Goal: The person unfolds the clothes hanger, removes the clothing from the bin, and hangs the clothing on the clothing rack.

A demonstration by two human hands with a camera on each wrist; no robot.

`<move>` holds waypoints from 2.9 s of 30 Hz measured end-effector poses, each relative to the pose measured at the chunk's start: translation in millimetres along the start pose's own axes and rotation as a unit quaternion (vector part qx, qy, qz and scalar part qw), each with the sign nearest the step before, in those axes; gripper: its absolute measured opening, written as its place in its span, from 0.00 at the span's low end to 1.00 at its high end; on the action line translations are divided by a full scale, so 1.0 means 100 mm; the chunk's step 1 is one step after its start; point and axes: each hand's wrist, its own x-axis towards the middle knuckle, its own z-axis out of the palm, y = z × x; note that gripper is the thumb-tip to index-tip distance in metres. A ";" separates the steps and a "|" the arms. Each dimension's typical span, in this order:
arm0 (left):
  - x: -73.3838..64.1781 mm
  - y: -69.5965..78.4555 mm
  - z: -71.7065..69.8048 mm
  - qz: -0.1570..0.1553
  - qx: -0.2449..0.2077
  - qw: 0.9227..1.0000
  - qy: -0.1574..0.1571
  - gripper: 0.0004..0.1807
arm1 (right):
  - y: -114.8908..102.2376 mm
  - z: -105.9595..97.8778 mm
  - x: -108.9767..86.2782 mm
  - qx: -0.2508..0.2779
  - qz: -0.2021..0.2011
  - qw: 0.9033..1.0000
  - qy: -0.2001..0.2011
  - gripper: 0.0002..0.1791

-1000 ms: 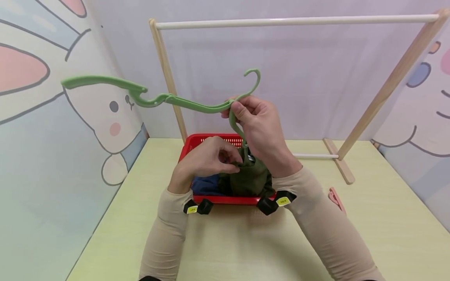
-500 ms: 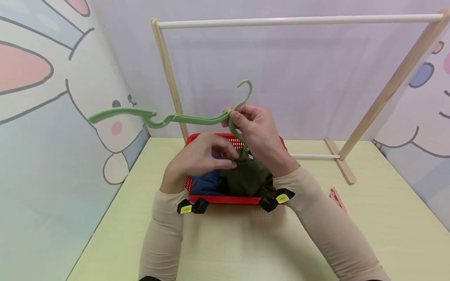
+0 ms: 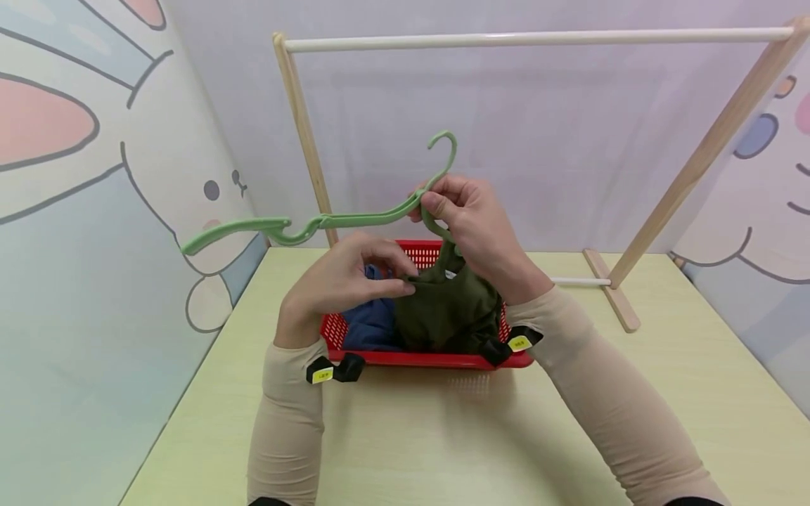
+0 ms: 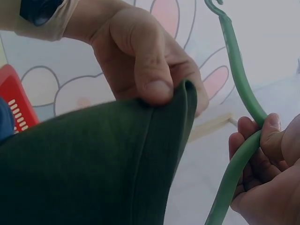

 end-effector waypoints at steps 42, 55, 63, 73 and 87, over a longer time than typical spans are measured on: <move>-0.31 0.03 -0.35 0.069 -0.137 0.955 0.252 0.05 | 0.01 -0.49 0.08 -0.026 -0.016 0.995 0.097 0.06; -0.23 -0.04 -0.30 -0.084 -0.069 0.943 0.315 0.09 | -0.06 -0.73 -0.22 -0.162 -0.017 0.974 0.158 0.09; -0.11 -0.07 -0.15 -0.152 0.018 0.953 0.262 0.13 | -0.09 -0.95 -0.62 -0.236 0.028 0.946 0.219 0.10; -0.06 -0.07 -0.08 -0.152 0.044 0.957 0.241 0.09 | -0.12 -1.00 -0.89 -0.266 0.111 0.924 0.250 0.13; -0.05 -0.03 -0.06 -0.151 0.029 0.954 0.259 0.07 | -0.13 -1.15 -1.00 -0.302 0.133 0.910 0.250 0.15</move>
